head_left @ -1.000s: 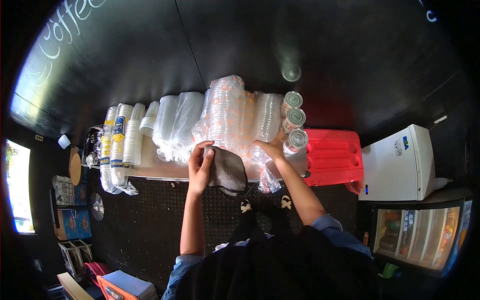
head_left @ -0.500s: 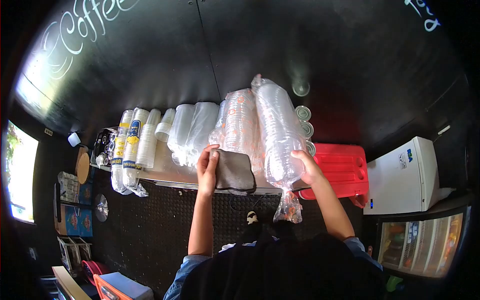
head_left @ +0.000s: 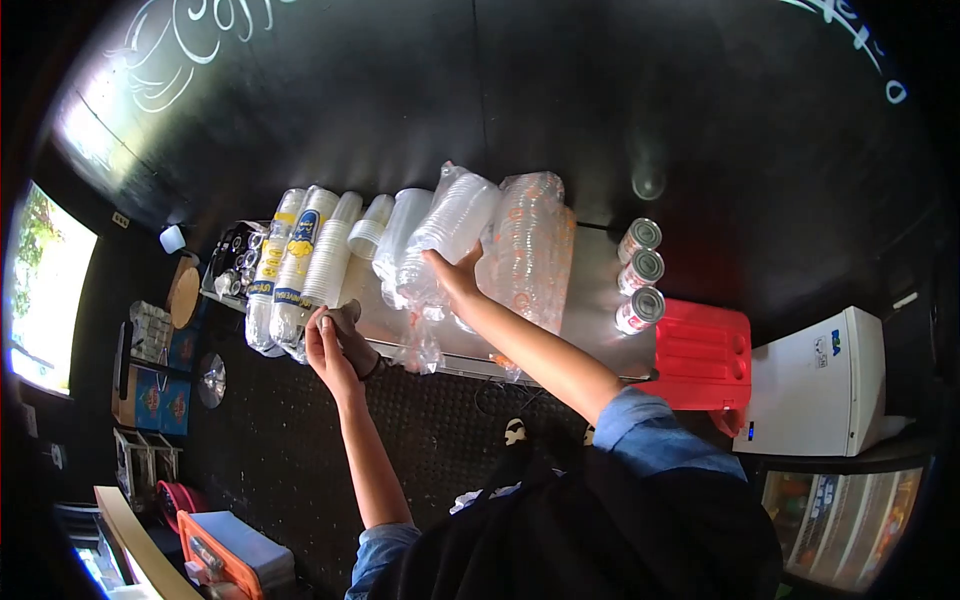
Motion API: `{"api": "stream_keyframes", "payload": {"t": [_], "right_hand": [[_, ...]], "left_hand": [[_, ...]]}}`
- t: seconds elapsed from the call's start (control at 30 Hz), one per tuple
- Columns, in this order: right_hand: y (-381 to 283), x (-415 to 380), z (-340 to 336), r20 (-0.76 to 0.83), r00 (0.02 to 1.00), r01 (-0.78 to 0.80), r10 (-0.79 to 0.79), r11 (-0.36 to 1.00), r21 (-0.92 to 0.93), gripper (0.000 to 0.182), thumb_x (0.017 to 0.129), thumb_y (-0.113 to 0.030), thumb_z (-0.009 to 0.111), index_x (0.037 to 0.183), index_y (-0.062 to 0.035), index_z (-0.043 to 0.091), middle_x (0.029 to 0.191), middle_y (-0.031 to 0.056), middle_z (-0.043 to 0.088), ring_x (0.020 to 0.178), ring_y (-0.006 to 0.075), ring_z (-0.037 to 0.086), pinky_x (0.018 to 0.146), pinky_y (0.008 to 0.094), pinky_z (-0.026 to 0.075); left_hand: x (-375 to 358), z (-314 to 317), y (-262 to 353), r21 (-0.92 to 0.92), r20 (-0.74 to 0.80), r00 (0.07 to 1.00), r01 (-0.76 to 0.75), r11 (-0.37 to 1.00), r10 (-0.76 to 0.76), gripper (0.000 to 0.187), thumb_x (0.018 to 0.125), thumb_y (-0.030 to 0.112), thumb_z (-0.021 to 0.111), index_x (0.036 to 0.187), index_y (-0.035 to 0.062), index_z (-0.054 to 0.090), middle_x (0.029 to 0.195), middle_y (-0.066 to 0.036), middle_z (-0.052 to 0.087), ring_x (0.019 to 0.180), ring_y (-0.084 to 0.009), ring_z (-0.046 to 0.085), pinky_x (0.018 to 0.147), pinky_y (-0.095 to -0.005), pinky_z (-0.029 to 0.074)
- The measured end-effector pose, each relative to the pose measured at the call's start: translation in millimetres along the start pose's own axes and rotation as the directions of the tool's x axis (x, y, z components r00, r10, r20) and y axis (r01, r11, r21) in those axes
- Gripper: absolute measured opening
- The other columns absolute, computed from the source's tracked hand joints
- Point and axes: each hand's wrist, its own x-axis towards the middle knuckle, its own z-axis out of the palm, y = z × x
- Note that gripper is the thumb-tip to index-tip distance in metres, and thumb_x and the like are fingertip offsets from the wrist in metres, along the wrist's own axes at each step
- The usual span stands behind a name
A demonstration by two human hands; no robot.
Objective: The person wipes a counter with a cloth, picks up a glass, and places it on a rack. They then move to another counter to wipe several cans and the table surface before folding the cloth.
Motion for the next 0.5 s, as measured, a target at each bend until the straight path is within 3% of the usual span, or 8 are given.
{"api": "stream_keyframes", "payload": {"t": [0.07,0.13,0.2,0.27,0.33,0.4,0.47,0.5], "right_hand": [[10,5,4,-0.064,0.997,0.046,-0.053,0.994,-0.097,0.115,0.065,-0.024,0.078,0.143,-0.0138,-0.006,0.136,0.0248,0.025,0.127,0.0372,0.030,0.103,0.0421,0.032],[-12,-9,2,-0.168,0.980,-0.168,0.108,0.901,-0.400,0.118,0.063,-0.024,0.080,0.143,-0.0104,-0.006,0.138,0.0317,0.020,0.128,0.0431,0.026,0.105,0.0462,0.028],[-14,-9,3,-0.178,0.975,-0.196,0.131,0.884,-0.425,0.120,0.063,-0.026,0.081,0.142,-0.0083,-0.007,0.138,0.0365,0.015,0.130,0.0463,0.022,0.107,0.0480,0.024],[-2,-2,3,-0.173,0.983,-0.130,0.057,0.884,-0.450,0.121,0.062,-0.028,0.081,0.144,-0.0168,-0.007,0.140,0.0380,0.012,0.129,0.0491,0.023,0.103,0.0531,0.030],[-7,-9,-4,-0.121,0.993,-0.054,-0.005,0.879,-0.474,0.119,0.064,-0.036,0.079,0.145,-0.0115,-0.005,0.140,0.0391,0.009,0.132,0.0499,0.015,0.106,0.0525,0.025],[-21,-19,-13,0.077,0.997,0.011,0.029,0.878,-0.478,0.115,0.067,-0.045,0.074,0.145,-0.0037,0.000,0.144,0.0347,0.002,0.138,0.0427,0.003,0.111,0.0456,0.015],[-60,-45,-25,0.115,0.993,0.037,0.025,0.863,-0.504,0.098,0.075,-0.046,0.067,0.144,-0.0028,0.012,0.147,0.0289,0.005,0.140,0.0375,0.004,0.112,0.0424,0.013],[-74,-52,-34,0.264,0.962,0.176,-0.066,0.892,-0.416,0.089,0.079,-0.043,0.064,0.144,-0.0028,0.017,0.148,0.0249,0.010,0.140,0.0343,0.007,0.112,0.0408,0.014]], "left_hand": [[1,-8,-2,0.007,-0.005,1.000,-0.007,1.000,0.007,0.024,0.095,0.017,0.051,0.111,0.0010,0.058,0.102,-0.002,0.058,0.092,-0.0080,0.050,0.085,-0.0223,0.039],[-5,-5,4,0.065,-0.001,0.999,-0.050,0.997,0.050,0.023,0.095,0.016,0.050,0.110,0.0004,0.057,0.102,-0.002,0.058,0.094,-0.0086,0.050,0.085,-0.0229,0.038],[-8,1,10,0.107,0.025,0.996,-0.091,0.990,0.089,0.023,0.095,0.015,0.050,0.110,0.0004,0.057,0.102,-0.002,0.058,0.094,-0.0085,0.050,0.085,-0.0228,0.038],[-11,10,15,0.143,0.063,0.990,-0.135,0.981,0.127,0.022,0.095,0.014,0.049,0.110,0.0004,0.057,0.102,-0.002,0.058,0.094,-0.0084,0.049,0.085,-0.0227,0.038],[-14,23,23,0.163,0.119,0.983,-0.157,0.974,0.138,0.021,0.094,0.013,0.050,0.110,0.0007,0.056,0.100,-0.002,0.058,0.092,-0.0084,0.050,0.083,-0.0221,0.038],[-18,39,37,0.177,0.179,0.974,-0.169,0.970,0.137,0.021,0.094,0.012,0.051,0.110,0.0010,0.056,0.098,-0.002,0.058,0.090,-0.0084,0.050,0.082,-0.0218,0.039],[-20,52,46,0.188,0.238,0.961,-0.188,0.964,0.141,0.021,0.093,0.012,0.052,0.110,0.0013,0.056,0.097,-0.002,0.058,0.088,-0.0083,0.051,0.080,-0.0216,0.040],[-19,57,48,0.189,0.317,0.940,-0.190,0.963,0.123,0.021,0.093,0.011,0.052,0.111,0.0012,0.056,0.095,-0.002,0.057,0.086,-0.0082,0.051,0.078,-0.0212,0.040]]}}
